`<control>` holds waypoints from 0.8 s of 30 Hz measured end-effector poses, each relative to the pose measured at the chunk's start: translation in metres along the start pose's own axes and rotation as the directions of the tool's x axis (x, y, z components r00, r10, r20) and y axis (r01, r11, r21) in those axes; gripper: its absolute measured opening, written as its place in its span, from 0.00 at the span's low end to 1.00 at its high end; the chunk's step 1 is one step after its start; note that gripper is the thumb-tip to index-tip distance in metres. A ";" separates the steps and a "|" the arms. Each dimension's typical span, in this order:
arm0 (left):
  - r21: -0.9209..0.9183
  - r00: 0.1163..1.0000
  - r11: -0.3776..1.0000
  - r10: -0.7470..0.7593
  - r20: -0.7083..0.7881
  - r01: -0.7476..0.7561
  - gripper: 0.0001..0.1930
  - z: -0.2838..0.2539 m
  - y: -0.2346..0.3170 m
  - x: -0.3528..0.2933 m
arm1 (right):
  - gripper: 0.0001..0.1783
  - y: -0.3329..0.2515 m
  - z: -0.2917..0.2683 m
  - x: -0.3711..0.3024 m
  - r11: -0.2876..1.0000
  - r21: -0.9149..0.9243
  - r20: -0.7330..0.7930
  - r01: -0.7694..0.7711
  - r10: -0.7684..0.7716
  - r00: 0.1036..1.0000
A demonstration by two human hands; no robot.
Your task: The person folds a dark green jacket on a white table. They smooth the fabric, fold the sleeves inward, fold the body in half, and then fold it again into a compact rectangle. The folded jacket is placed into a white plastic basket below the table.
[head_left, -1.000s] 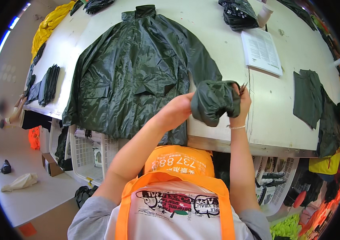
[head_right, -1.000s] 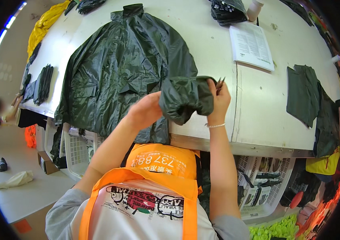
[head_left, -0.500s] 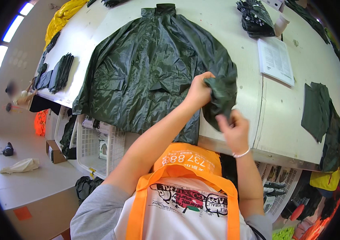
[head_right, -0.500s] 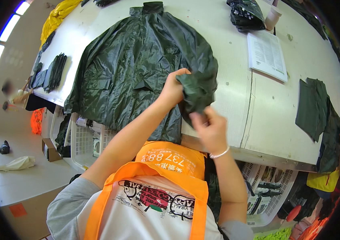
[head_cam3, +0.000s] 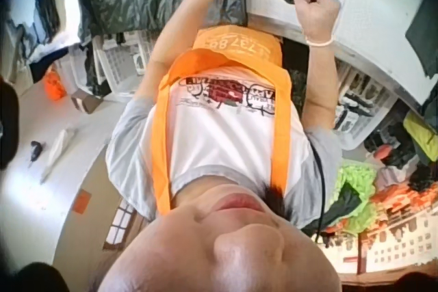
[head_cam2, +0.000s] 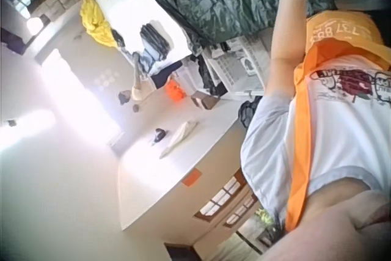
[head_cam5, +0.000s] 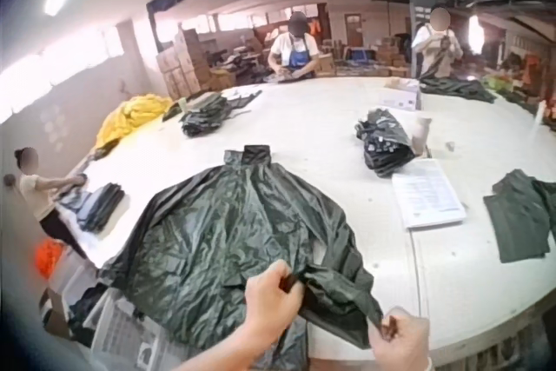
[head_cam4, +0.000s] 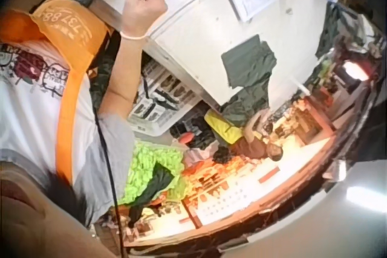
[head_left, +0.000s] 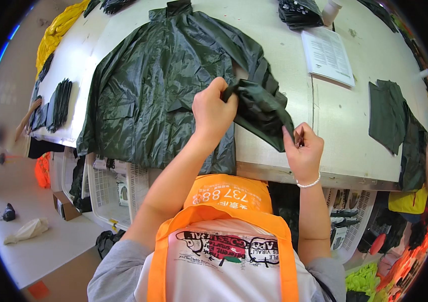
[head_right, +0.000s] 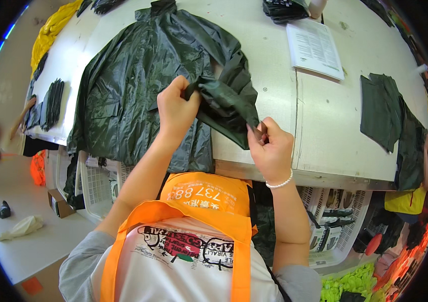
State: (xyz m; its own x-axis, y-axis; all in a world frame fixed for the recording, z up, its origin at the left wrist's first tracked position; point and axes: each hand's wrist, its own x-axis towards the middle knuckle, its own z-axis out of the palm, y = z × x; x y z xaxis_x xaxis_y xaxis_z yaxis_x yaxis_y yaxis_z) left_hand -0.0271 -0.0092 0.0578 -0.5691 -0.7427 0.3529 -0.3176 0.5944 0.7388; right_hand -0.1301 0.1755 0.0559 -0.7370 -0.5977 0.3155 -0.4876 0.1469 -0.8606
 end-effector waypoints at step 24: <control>-0.272 0.842 0.850 0.506 0.187 -0.451 0.11 -0.005 0.039 -0.017 | 0.19 0.023 -0.018 -0.006 0.980 -0.171 -0.225 0.103 -0.140 0.964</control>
State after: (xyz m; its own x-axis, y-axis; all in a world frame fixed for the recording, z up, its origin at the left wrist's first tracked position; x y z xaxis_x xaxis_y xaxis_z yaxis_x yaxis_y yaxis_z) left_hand -0.0260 0.0246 0.0834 -0.7816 -0.2667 0.5638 0.1929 0.7563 0.6252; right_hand -0.1453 0.1965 0.0416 -0.7476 -0.4199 0.5146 -0.6333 0.2170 -0.7429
